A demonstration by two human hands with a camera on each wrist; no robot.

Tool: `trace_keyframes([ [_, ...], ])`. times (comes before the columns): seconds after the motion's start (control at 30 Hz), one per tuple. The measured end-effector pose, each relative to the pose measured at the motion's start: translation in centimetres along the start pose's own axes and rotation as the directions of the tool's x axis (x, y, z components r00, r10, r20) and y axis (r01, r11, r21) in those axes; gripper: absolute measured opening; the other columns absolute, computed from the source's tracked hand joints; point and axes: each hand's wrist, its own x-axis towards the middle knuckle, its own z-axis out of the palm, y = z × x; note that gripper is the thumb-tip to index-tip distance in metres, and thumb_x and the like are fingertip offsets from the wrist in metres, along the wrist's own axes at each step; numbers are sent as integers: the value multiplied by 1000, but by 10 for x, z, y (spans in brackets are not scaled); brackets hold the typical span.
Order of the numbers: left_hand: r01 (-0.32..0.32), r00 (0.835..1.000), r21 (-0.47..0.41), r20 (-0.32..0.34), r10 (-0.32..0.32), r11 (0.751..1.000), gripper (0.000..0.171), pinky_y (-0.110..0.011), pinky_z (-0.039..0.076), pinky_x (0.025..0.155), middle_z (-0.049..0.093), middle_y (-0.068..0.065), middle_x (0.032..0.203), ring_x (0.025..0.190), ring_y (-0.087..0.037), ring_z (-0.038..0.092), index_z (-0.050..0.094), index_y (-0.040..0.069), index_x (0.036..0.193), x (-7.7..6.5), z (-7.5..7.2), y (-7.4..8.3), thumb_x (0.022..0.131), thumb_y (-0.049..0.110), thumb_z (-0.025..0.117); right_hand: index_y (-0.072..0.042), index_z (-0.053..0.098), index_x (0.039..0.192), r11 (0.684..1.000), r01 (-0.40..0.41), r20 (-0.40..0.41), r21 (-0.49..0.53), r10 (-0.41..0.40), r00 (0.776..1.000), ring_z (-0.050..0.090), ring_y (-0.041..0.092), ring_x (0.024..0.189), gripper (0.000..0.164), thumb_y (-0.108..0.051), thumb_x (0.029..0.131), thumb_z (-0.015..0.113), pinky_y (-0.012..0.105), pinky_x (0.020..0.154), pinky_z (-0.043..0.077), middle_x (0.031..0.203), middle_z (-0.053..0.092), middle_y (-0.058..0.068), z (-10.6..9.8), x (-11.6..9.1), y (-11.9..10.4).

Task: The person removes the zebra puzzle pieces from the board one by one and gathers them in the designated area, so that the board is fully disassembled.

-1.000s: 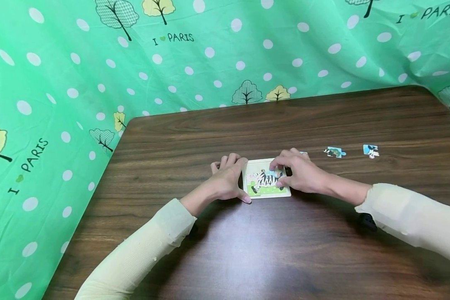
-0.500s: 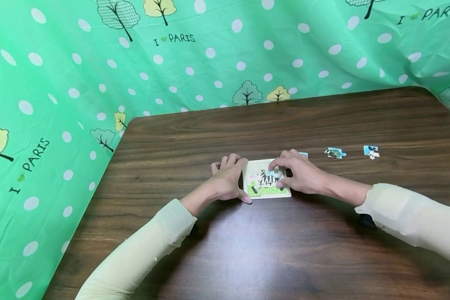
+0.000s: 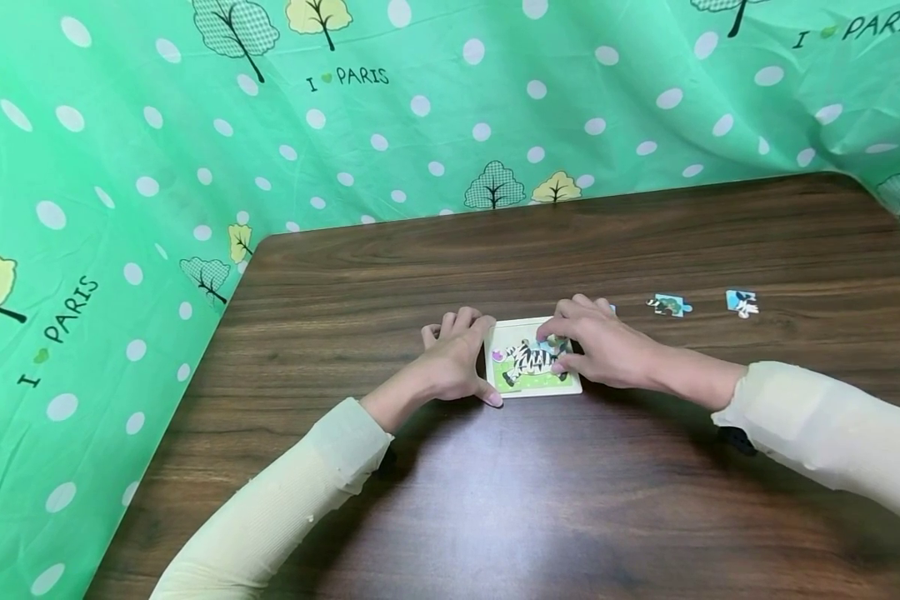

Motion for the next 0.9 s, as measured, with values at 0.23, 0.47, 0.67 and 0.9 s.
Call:
trace_keyframes([
  [0.23,3,1000,3,2,-3,1000,106,-50,19,102,35,-2,139,121,-23,30,37,18,142,0,0,1,54,44,90,-10,69,110,999,26,-13,28,-26,1000,45,18,94,35,-11,77,80,36,78,24,97,57,0,-4,-2,0],
  [0.47,6,1000,3,5,-6,1000,109,-50,18,102,35,-2,140,122,-23,30,36,17,144,0,-1,1,54,45,90,-14,68,111,984,-45,6,173,44,999,45,20,95,34,-11,79,78,39,81,24,95,56,-1,-10,-3,3],
  [0.67,-1,1000,1,3,1,1000,109,-50,18,102,35,-3,140,122,-23,30,36,17,144,0,-1,1,54,44,91,-15,69,111,974,-73,-23,215,80,997,45,19,91,32,-12,80,77,41,83,29,93,56,-2,-13,-6,8],
  [0.9,-6,1000,2,-3,6,1000,109,-51,19,102,35,-2,140,122,-23,30,36,16,144,0,0,0,54,44,91,-13,69,111,974,-70,-70,216,87,994,45,20,89,31,-12,81,77,39,78,34,93,58,-1,-17,-13,15],
])
